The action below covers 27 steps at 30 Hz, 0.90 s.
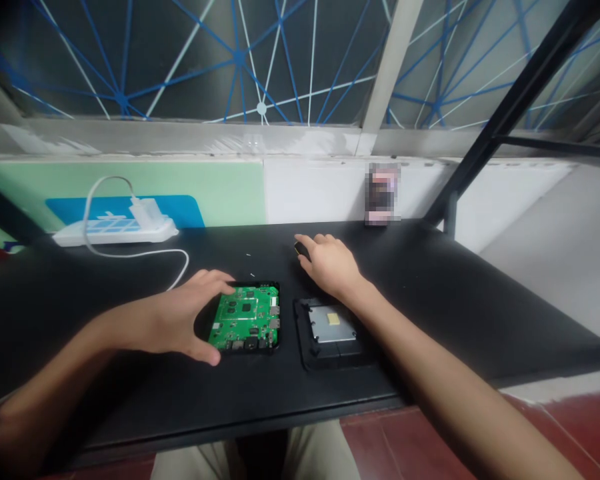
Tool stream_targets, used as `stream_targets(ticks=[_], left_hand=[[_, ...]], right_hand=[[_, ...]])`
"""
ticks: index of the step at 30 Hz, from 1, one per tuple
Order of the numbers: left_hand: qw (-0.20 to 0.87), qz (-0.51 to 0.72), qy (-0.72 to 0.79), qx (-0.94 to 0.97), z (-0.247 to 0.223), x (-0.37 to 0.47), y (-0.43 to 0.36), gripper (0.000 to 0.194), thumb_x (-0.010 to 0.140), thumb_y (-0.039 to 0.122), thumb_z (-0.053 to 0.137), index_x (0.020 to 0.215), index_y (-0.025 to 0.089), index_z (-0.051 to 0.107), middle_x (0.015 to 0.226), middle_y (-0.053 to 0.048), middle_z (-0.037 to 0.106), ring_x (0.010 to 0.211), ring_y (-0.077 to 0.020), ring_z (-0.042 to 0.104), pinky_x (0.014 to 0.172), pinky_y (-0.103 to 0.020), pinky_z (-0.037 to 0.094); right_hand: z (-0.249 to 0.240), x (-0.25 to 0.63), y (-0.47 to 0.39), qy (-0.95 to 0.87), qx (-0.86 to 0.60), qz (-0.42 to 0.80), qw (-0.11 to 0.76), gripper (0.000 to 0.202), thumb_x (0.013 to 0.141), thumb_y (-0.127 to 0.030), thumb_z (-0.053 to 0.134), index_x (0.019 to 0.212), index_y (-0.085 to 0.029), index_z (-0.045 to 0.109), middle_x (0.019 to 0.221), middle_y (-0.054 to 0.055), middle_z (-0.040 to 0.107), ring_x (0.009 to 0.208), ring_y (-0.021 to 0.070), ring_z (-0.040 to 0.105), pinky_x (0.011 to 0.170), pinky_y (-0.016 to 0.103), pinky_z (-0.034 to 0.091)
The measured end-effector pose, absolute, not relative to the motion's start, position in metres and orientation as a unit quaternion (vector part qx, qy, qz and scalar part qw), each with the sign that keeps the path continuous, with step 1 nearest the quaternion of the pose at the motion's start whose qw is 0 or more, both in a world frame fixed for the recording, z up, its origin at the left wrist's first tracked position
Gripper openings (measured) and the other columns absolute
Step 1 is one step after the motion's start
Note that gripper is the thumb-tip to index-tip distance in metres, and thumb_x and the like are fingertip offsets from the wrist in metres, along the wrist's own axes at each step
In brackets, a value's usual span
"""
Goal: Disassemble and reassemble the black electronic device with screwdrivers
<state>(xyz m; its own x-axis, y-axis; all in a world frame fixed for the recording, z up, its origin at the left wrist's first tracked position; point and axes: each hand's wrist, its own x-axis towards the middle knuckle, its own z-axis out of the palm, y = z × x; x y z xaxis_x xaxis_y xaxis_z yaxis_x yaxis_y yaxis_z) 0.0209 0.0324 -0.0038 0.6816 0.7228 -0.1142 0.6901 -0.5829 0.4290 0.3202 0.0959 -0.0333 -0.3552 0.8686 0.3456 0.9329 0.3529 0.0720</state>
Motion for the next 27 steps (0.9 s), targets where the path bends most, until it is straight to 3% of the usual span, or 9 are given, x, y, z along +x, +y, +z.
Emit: stream_targets(ticks=[3, 9, 14, 20, 27], left_hand=[[0.226, 0.035, 0.398, 0.888, -0.004, 0.021, 0.032, 0.077, 0.065, 0.059, 0.082, 0.125, 0.02, 0.053, 0.14, -0.013, 0.046, 0.129, -0.0377, 0.043, 0.105, -0.047, 0.041], [0.225, 0.03, 0.401, 0.887, -0.004, 0.021, 0.032, 0.078, 0.065, 0.058, 0.083, 0.125, 0.019, 0.052, 0.141, -0.014, 0.046, 0.13, -0.0374, 0.042, 0.106, -0.046, 0.042], [0.214, 0.01, 0.397, 0.892, -0.003, 0.021, 0.032, 0.078, 0.067, 0.058, 0.082, 0.126, 0.019, 0.05, 0.142, -0.014, 0.044, 0.131, -0.0355, 0.041, 0.107, -0.044, 0.041], [0.212, 0.007, 0.398, 0.893, -0.002, 0.021, 0.032, 0.079, 0.067, 0.058, 0.082, 0.127, 0.018, 0.05, 0.141, -0.014, 0.045, 0.131, -0.0352, 0.042, 0.106, -0.044, 0.041], [0.218, 0.008, 0.398, 0.891, -0.001, 0.022, 0.03, 0.082, 0.065, 0.059, 0.083, 0.127, 0.017, 0.048, 0.135, -0.013, 0.047, 0.125, -0.0336, 0.045, 0.102, -0.042, 0.044]], right_hand=[[-0.026, 0.316, 0.088, -0.801, -0.544, -0.114, 0.224, 0.05, 0.096, -0.031, 0.047, 0.145, -0.019, 0.051, 0.101, 0.013, 0.066, 0.094, 0.0297, 0.064, 0.081, 0.044, 0.055], [-0.014, 0.307, 0.07, -0.761, -0.47, -0.088, 0.439, 0.042, 0.096, -0.029, 0.051, 0.137, -0.021, 0.054, 0.089, 0.006, 0.06, 0.072, 0.019, 0.059, 0.077, 0.039, 0.056], [-0.02, 0.306, 0.07, -0.708, -0.413, -0.057, 0.57, 0.043, 0.091, -0.028, 0.062, 0.132, -0.025, 0.05, 0.095, 0.003, 0.059, 0.072, 0.0155, 0.061, 0.07, 0.034, 0.056], [-0.025, 0.306, 0.073, -0.676, -0.375, 0.024, 0.633, 0.041, 0.091, -0.027, 0.063, 0.128, -0.026, 0.044, 0.106, 0.007, 0.061, 0.094, 0.02, 0.066, 0.081, 0.038, 0.058], [-0.03, 0.303, 0.077, -0.669, -0.382, 0.042, 0.636, 0.039, 0.089, -0.027, 0.065, 0.12, -0.026, 0.042, 0.107, 0.007, 0.058, 0.092, 0.0189, 0.067, 0.079, 0.037, 0.059]])
